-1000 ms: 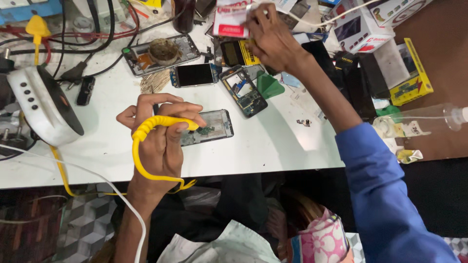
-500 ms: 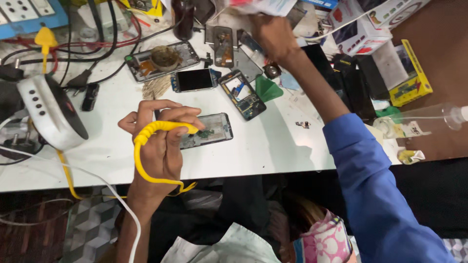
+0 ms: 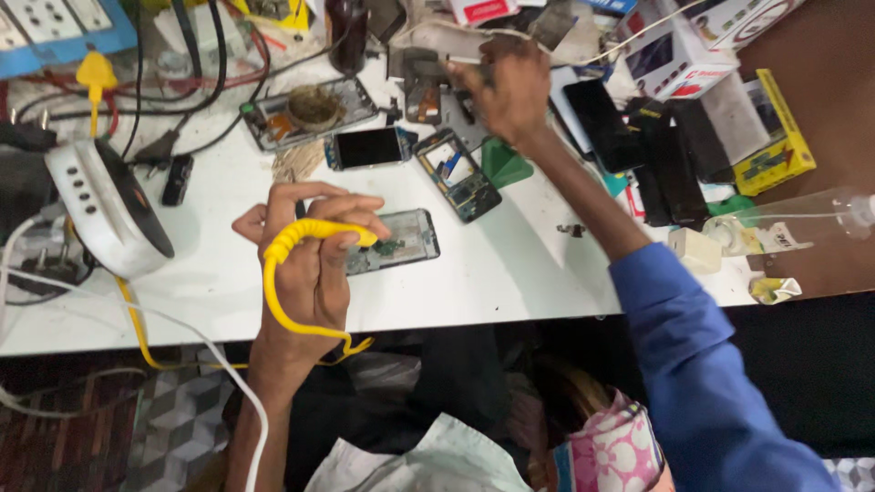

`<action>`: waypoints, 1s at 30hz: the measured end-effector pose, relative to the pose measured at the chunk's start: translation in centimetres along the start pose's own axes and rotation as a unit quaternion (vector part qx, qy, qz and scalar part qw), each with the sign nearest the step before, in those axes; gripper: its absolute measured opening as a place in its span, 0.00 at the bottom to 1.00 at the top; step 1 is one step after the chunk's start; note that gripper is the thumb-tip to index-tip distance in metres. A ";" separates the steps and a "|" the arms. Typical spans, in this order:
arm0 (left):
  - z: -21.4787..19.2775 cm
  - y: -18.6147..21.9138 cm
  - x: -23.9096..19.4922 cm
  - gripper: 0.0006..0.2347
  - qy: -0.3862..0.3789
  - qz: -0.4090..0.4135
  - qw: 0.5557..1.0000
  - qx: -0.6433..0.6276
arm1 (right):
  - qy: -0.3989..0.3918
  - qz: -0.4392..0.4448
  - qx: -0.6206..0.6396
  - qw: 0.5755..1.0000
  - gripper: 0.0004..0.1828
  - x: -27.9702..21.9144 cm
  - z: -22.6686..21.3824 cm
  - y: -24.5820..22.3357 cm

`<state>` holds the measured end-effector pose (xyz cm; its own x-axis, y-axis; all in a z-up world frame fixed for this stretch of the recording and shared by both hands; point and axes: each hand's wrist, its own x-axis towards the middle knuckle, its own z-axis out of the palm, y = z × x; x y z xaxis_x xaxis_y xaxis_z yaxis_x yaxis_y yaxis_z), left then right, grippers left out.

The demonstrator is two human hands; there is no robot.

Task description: The person uses a soldering iron and a small screwdriver to work on the internal circuit board of a disassembled mobile phone. They repeatedly apply the soldering iron to specific points on the board while holding the device steady.

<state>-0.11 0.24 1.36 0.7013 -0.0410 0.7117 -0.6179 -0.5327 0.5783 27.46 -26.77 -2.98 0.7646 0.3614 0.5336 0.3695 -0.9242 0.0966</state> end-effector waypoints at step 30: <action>0.0 0.0 -0.8 0.16 0.002 -0.004 1.000 -0.018 | -0.164 0.049 0.121 0.978 0.16 -0.8 -1.9 0.2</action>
<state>-0.63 0.32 0.82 0.7052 -0.0328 0.7083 -0.6240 -0.5029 0.5980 25.97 -27.50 -1.79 0.9162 0.3292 0.2283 0.3696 -0.9146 -0.1643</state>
